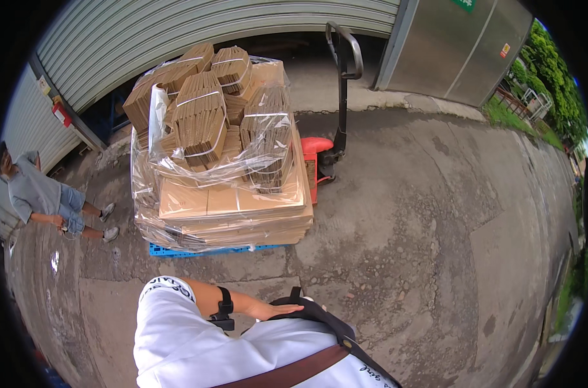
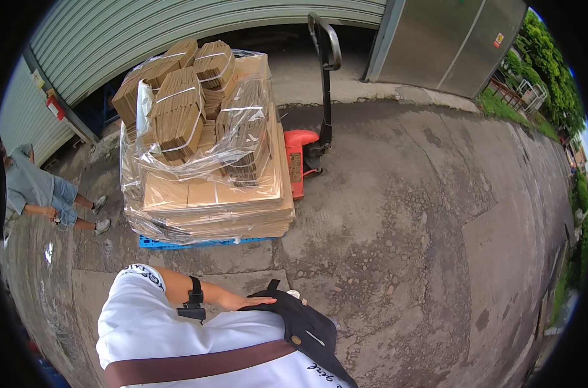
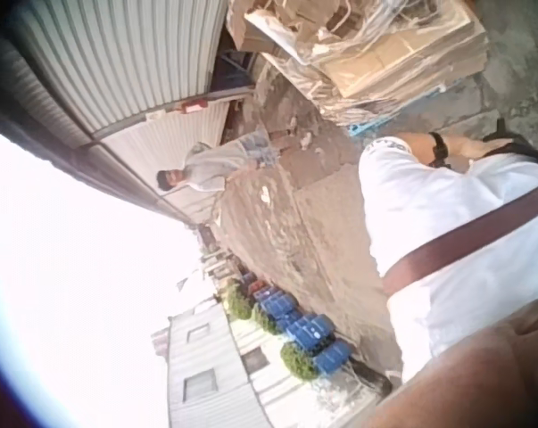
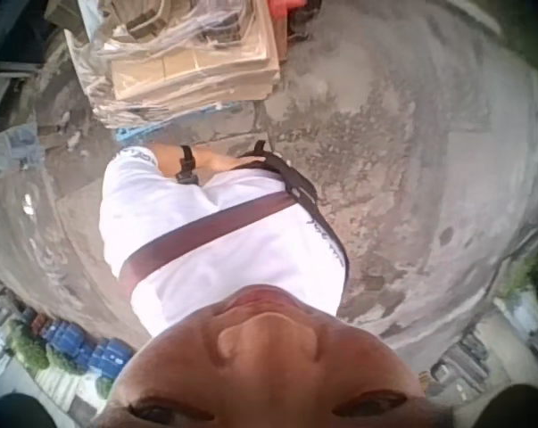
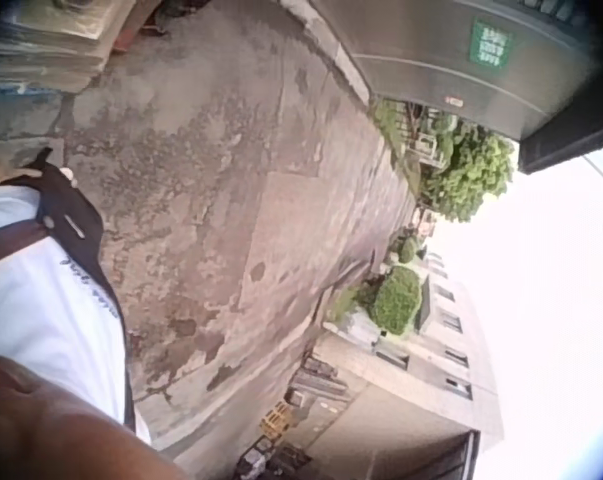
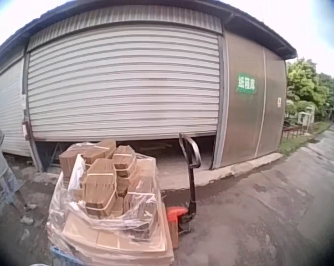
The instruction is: Wrapping a pallet of cardboard bundles with plastic film and moving it with a pallet jack.
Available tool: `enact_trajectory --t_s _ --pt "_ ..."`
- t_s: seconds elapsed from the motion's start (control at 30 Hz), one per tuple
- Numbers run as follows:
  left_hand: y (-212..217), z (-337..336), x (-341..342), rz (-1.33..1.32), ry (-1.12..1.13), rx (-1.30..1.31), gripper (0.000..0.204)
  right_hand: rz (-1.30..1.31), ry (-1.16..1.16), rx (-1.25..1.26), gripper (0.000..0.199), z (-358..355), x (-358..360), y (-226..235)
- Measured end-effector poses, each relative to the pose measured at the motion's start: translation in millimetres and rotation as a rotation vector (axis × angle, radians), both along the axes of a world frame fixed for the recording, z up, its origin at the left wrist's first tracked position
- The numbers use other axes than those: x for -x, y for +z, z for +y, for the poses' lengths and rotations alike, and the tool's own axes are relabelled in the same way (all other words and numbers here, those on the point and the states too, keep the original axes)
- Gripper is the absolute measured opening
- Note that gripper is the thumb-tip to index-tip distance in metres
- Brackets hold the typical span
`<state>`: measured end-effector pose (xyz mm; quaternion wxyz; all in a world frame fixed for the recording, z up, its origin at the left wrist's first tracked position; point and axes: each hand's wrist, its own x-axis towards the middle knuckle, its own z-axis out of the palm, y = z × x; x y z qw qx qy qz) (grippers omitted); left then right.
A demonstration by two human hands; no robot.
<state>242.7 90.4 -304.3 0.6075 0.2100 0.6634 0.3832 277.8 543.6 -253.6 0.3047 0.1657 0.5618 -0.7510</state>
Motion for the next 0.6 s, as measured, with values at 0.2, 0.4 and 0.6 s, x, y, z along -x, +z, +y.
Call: enact_trajectory --t_s 0.2,0.4,0.6 --pt "-6.5 56.5 69.7 -0.044 0.315 0.173 0.062 0.028 0.194 -0.085 0.072 107.4 170.7 -22.7" --pt "-14.5 242.1 132.7 -0.284 0.67 0.017 0.059 0.043 0.406 -0.213 0.074 238.7 345.3 -24.2" --pt "11.9 350.9 203.1 -0.426 1.152 -0.11 0.057 0.151 0.723 -0.22 0.077 217.3 547.8 -26.7"
